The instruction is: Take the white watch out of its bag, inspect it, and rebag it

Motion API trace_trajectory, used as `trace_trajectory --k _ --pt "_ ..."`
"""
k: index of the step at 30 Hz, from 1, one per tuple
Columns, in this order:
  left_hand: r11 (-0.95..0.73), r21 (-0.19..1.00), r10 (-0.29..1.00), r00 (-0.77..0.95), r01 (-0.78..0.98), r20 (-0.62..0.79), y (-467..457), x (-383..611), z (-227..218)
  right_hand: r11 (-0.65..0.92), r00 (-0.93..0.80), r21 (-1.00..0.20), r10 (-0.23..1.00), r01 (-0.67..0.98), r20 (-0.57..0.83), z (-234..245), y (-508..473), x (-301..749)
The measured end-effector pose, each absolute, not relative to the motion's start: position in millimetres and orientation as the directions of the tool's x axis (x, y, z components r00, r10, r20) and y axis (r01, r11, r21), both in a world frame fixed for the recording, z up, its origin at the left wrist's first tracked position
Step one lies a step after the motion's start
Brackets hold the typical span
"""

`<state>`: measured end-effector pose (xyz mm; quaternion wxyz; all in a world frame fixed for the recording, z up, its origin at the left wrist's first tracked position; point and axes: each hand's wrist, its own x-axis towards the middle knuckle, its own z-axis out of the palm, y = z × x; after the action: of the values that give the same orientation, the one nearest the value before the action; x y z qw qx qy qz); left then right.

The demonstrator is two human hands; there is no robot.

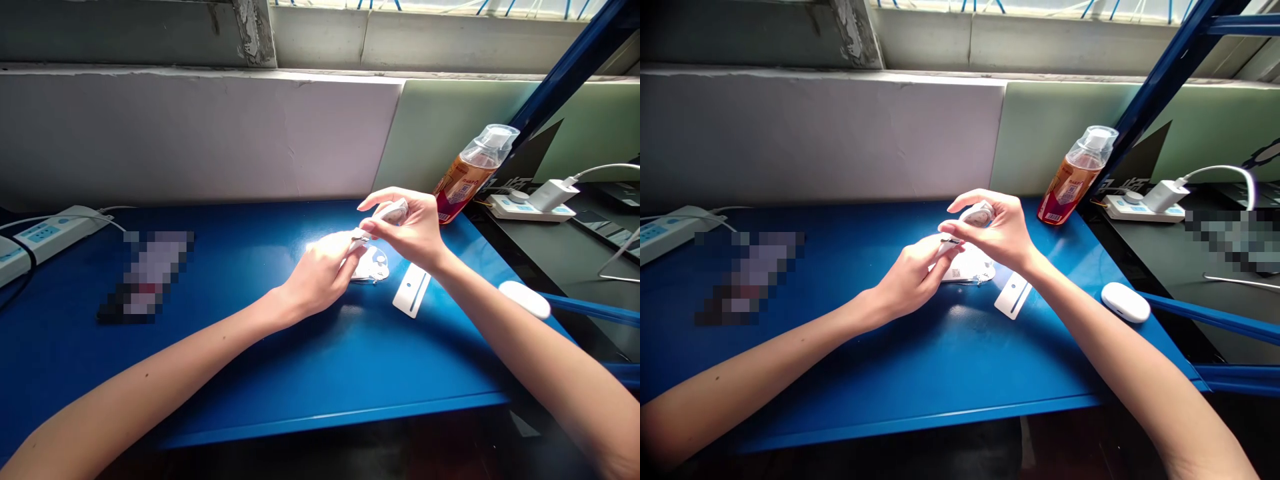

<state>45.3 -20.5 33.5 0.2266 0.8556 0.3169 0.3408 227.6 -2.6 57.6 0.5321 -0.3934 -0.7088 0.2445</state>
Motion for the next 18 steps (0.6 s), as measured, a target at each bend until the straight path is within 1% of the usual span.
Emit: trace_trajectory --k 1,2,3,4,6,7,9,12,14,18 --pt "-0.617 0.728 0.727 0.571 0.299 0.381 -22.8 47.9 34.7 0.537 -0.109 -0.826 0.843 0.173 0.526 56.2 0.6 224.7" --pt "-0.489 0.853 0.752 0.583 0.181 0.308 -24.9 50.1 35.5 0.488 -0.121 -0.871 0.869 0.053 0.48 54.6 3.8 221.6" --pt "-0.319 0.946 0.777 0.586 0.054 0.229 -26.6 52.0 36.1 0.421 -0.148 -0.906 0.894 -0.045 0.423 53.2 6.6 218.4" --pt "-0.14 0.989 0.769 0.624 -0.049 0.139 -27.7 53.3 36.5 0.349 -0.164 -0.93 0.917 -0.113 0.364 52.4 9.1 215.2" --pt "0.134 0.974 0.735 0.678 -0.182 0.026 -27.9 54.5 36.7 0.209 -0.188 -0.953 0.949 -0.221 0.252 53.4 12.4 209.2" --pt "0.229 0.948 0.715 0.699 -0.221 -0.009 -27.3 54.4 36.6 0.142 -0.228 -0.956 0.952 -0.256 0.202 54.9 13.4 206.7" --pt "0.353 0.898 0.688 0.723 -0.264 -0.058 -25.2 53.2 35.6 0.02 -0.329 -0.947 0.935 -0.321 0.132 58.4 14.6 203.0" --pt "0.479 0.833 0.644 0.755 -0.277 -0.12 -22.5 51.5 31.4 -0.166 -0.481 -0.908 0.875 -0.385 0.044 60.8 16.5 200.1" --pt "0.543 0.792 0.622 0.767 -0.28 -0.156 -21.4 51.4 27.8 -0.271 -0.551 -0.869 0.834 -0.415 0.003 59.7 19.3 199.0" --pt "0.601 0.749 0.595 0.781 -0.277 -0.189 -20.4 51.7 25.3 -0.376 -0.598 -0.801 0.801 -0.466 -0.028 56.2 27.0 197.0"
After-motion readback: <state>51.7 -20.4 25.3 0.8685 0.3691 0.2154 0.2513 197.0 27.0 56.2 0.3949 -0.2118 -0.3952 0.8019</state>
